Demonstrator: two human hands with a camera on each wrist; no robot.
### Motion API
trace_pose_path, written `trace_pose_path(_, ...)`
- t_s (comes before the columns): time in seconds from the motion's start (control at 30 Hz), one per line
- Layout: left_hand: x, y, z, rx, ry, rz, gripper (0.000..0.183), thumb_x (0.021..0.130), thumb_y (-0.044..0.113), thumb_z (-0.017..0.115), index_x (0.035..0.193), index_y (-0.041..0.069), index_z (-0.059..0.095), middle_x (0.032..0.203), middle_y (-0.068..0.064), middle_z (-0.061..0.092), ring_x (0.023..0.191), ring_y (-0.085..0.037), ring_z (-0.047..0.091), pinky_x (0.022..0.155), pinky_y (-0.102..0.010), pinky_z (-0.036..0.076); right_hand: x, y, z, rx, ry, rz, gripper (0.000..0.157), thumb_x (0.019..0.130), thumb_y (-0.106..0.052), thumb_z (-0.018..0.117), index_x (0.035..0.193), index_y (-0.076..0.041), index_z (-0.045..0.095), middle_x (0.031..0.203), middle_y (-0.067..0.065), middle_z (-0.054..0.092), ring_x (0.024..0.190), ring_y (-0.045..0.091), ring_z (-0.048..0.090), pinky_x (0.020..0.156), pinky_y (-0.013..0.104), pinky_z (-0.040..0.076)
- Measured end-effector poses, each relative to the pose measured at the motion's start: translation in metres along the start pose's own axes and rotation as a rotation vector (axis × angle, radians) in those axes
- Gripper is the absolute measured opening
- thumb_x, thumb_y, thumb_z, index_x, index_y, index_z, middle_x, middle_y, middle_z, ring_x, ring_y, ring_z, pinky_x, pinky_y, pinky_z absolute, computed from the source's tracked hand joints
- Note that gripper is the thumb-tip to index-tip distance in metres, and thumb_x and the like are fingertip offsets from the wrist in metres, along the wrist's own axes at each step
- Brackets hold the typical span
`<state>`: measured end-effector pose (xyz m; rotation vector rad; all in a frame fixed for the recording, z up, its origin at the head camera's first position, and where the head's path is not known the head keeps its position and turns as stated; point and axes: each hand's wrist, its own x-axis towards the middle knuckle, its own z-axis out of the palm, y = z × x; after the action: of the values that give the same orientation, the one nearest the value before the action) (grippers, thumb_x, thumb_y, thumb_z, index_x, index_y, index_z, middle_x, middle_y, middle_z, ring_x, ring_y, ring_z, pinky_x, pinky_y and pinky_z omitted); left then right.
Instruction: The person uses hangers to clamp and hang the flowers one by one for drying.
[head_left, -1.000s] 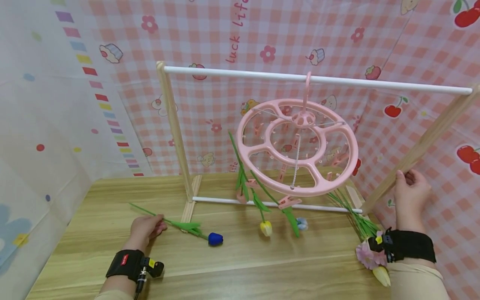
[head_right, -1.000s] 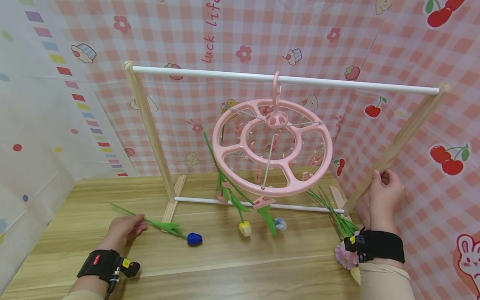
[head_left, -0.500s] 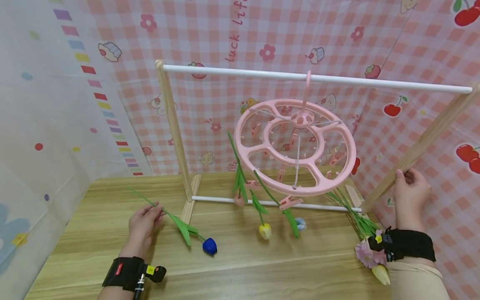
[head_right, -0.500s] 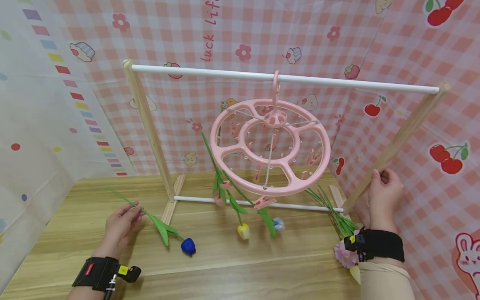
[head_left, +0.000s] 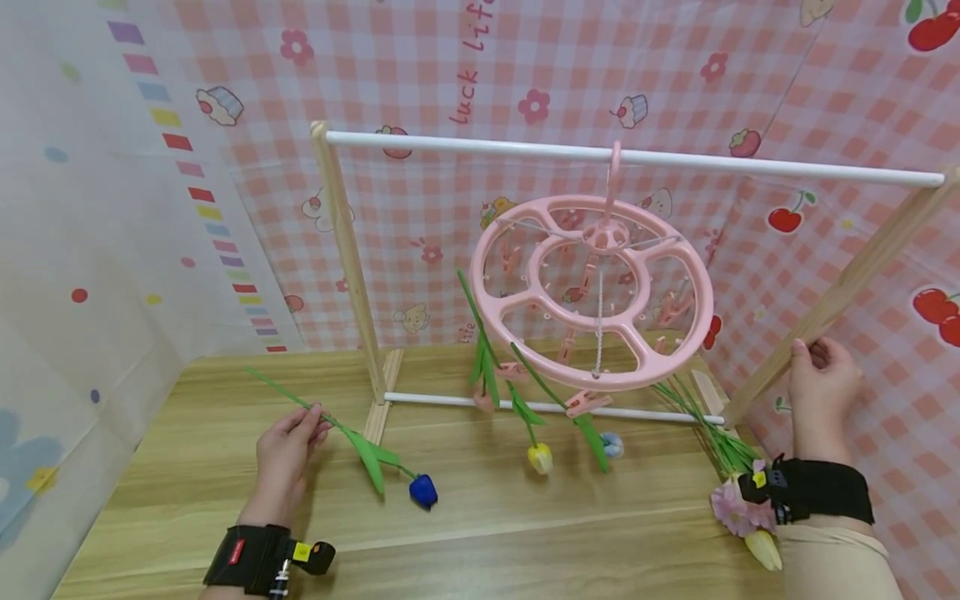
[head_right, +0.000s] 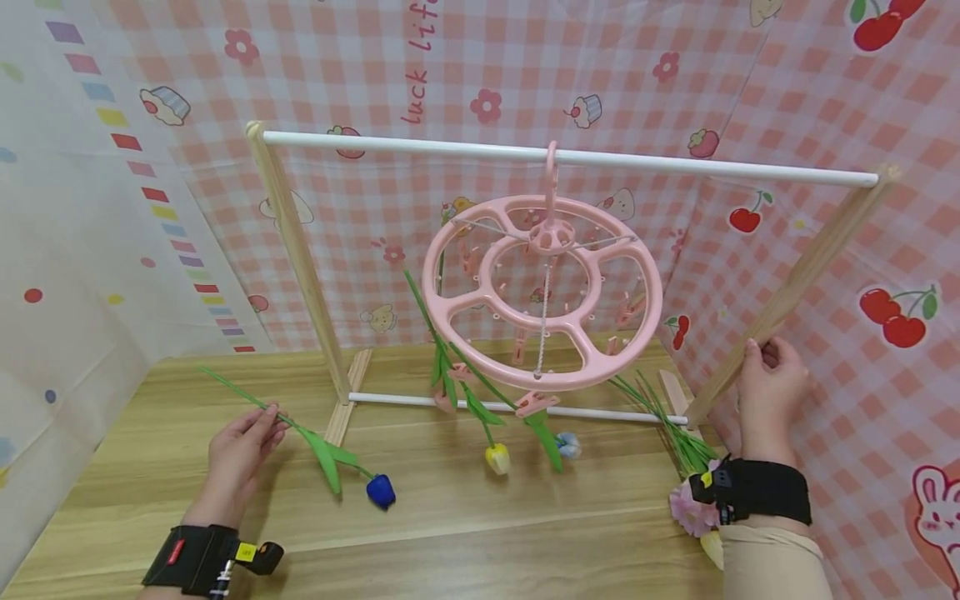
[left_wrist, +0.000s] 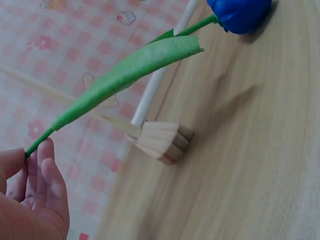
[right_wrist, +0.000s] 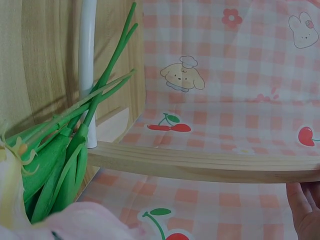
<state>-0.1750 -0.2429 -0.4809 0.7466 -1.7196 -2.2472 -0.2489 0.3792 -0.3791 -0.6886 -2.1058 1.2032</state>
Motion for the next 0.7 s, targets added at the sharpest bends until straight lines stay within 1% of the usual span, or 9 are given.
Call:
trace_pose_path(0.13,-0.005,0.003,0.003,-0.033,-0.006,0.025,0.039,0.086,0.020,0.066,0.114,-0.003,0.051,0.084,0.004,0.068,0.079,-0.007,0.064,0.076,-0.019,0.051,-0.001,-0.001,-0.001,0.005,-0.010,0.010,0.042,0.091,-0.034,0.055,0.127,-0.012,0.058,0.105,-0.008,0.057,0.084,-0.008,0.048,0.084,0.014,0.044)
trace_pose_path(0.33,-0.014,0.009,0.008,-0.034,-0.017,0.050,0.035,0.085,0.019,0.066,0.109,-0.003,0.053,0.084,0.002,0.068,0.079,-0.008,0.064,0.076,-0.019,0.052,-0.001,0.000,0.001,0.031,-0.013,0.034,0.042,0.092,-0.034,0.055,0.127,-0.013,0.058,0.107,-0.007,0.057,0.087,-0.005,0.050,0.086,0.014,0.044)
trace_pose_path(0.5,-0.018,0.012,0.010,-0.045,-0.014,0.059,0.025,0.084,0.020,0.067,0.099,0.001,0.060,0.083,-0.002,0.068,0.079,-0.011,0.064,0.076,-0.021,0.052,-0.001,0.000,0.004,0.005,0.000,0.009,0.042,0.092,-0.034,0.054,0.127,-0.011,0.058,0.108,-0.006,0.057,0.089,-0.004,0.050,0.085,0.016,0.044)
trace_pose_path(0.57,-0.019,0.012,0.010,-0.032,-0.023,0.069,0.026,0.085,0.020,0.067,0.100,0.000,0.060,0.084,-0.003,0.069,0.078,-0.011,0.064,0.077,-0.021,0.052,-0.001,0.000,0.005,-0.001,0.002,0.006,0.042,0.092,-0.034,0.053,0.128,-0.011,0.057,0.108,-0.006,0.057,0.089,-0.003,0.050,0.085,0.015,0.044)
trace_pose_path(0.7,-0.022,0.011,0.010,-0.009,-0.044,0.067,0.032,0.086,0.022,0.066,0.105,-0.002,0.058,0.087,-0.003,0.068,0.077,-0.009,0.063,0.078,-0.022,0.051,0.000,0.000,0.004,-0.015,0.008,0.011,0.044,0.092,-0.035,0.053,0.128,-0.011,0.057,0.107,-0.006,0.057,0.088,-0.004,0.050,0.085,0.015,0.044)
